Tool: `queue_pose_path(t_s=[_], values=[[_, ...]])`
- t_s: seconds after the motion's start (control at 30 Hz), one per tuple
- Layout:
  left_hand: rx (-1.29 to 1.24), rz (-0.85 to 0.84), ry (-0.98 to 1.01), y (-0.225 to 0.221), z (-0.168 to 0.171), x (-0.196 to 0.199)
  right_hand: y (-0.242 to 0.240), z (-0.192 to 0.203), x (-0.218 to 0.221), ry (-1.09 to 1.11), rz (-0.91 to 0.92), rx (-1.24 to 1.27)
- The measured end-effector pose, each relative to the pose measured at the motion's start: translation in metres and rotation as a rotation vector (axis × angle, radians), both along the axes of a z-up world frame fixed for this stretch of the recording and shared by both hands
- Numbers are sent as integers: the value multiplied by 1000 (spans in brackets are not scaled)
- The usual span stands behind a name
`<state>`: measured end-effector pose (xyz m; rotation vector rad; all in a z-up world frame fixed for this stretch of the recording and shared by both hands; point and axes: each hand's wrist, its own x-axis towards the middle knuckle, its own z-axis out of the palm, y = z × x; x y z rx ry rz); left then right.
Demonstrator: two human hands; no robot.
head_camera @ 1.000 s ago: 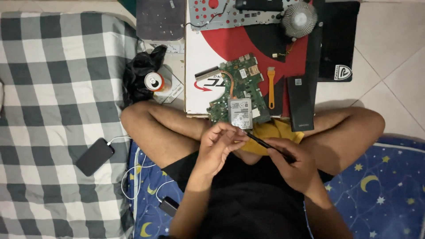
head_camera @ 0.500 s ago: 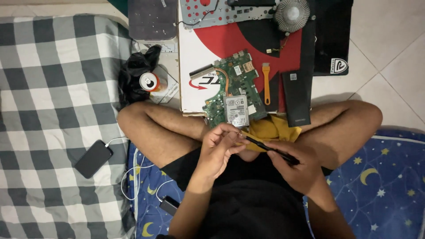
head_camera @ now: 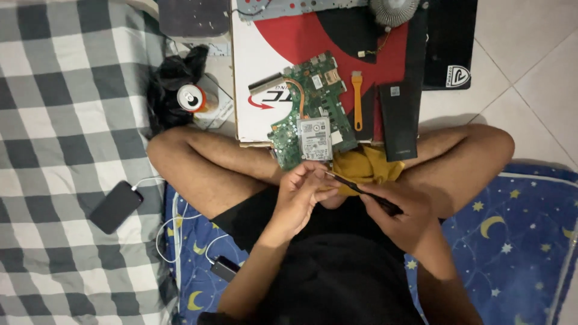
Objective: Unscrewing a hard drive bracket from a motherboard and prying it loose during a laptop disassembly.
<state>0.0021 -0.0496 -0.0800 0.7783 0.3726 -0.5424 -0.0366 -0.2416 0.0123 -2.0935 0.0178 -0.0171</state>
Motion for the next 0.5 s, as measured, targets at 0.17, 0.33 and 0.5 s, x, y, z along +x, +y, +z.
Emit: queue_pose_path(t_s=[0.17, 0.33, 0.5], values=[[-148, -18, 229, -13, -40, -31, 9, 15, 2, 357, 36, -193], [-266, -2, 576, -28, -50, -38, 11, -7, -5, 357, 73, -348], [-303, 54, 690, -46, -83, -44, 18, -8, 5, 306, 69, -427]])
